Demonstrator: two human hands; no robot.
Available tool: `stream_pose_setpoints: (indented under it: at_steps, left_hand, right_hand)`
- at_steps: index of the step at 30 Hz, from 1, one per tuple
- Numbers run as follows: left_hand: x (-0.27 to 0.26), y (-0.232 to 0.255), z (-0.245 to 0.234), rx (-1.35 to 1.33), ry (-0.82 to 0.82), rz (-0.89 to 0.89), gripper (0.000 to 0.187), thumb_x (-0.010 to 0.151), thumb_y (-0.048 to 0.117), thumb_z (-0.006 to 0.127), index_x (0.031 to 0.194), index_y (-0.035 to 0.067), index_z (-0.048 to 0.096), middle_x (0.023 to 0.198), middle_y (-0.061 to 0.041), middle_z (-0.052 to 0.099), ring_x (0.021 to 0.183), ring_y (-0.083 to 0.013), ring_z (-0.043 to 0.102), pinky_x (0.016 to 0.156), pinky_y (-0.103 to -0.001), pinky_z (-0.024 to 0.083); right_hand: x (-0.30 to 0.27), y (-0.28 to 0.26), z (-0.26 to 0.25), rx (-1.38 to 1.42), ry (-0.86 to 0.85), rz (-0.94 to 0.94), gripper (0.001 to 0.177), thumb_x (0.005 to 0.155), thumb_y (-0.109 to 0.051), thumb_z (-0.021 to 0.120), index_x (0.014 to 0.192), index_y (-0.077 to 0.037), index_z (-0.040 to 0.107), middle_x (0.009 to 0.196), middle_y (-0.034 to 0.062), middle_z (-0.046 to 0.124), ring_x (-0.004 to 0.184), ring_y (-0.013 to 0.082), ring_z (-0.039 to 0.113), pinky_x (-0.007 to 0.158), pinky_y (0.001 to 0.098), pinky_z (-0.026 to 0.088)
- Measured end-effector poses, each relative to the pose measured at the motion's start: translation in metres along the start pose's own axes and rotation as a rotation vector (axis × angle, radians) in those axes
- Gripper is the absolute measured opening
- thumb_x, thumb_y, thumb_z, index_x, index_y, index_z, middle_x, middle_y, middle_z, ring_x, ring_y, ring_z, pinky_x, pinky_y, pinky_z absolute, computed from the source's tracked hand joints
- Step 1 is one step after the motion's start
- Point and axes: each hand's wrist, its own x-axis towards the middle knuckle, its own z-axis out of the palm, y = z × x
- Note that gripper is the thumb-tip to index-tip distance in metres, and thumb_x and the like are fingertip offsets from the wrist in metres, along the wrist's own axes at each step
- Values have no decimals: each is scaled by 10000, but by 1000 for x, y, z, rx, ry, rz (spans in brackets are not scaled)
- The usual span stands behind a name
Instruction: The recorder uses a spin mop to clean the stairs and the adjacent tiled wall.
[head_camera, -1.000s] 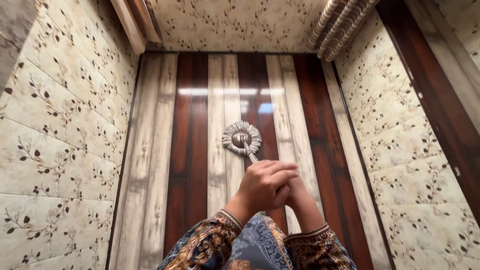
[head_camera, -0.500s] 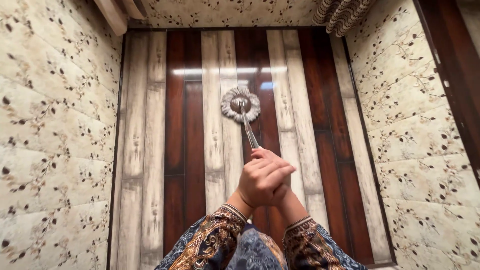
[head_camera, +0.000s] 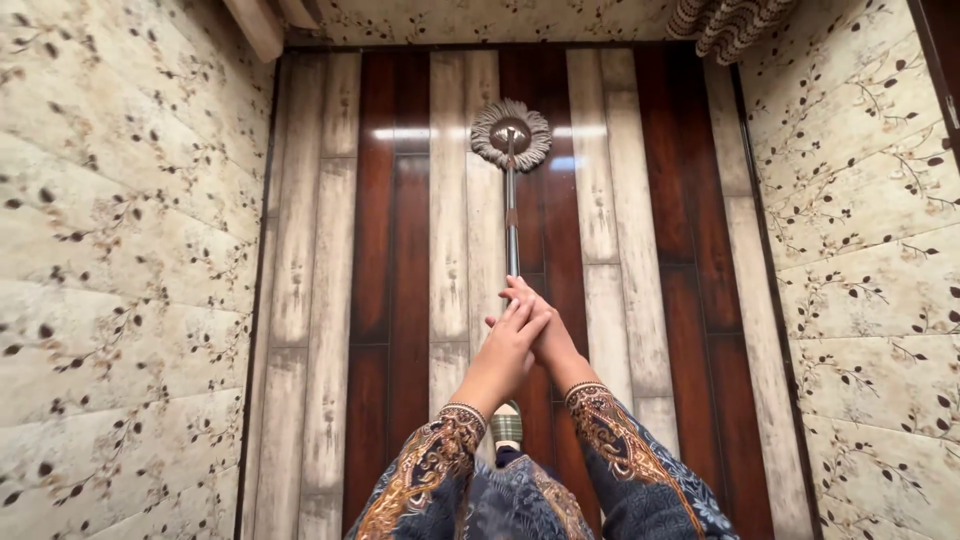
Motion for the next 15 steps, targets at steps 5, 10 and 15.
stream_pose_setpoints:
  at_steps: [5,10,15]
  left_hand:
    - [-62,37,-59,58,21,33,541,804,23,635,1340,95,625,1502,-196,514,1431,-378,430,1167,-504,343]
    - [-138,93,-127,115,96,159,315,869,119,632,1168,56,708,1360,-158,637,1377,-322,519,1215,-489,336]
    - [-216,143,-174,12,171,405,193,880,147,618,967,65,768,1139,-106,761,1287,-301,617,1148,-443,448]
  right_hand:
    - [-47,-81,32,-285,26,-36,521,835,-116,806,1298,-23,588,1348,119,633,1242,225,589,996,344,525]
    - [-112,-134,73,444,68,208,403,1105,-230,532,1366,45,668,1241,152,719,1109,202,653,960,324,563]
    - [-184,-157,113,438,-23,-5,291,1052,-157,507,1264,13,612,1169,101,697,1054,193,689,898,339,595]
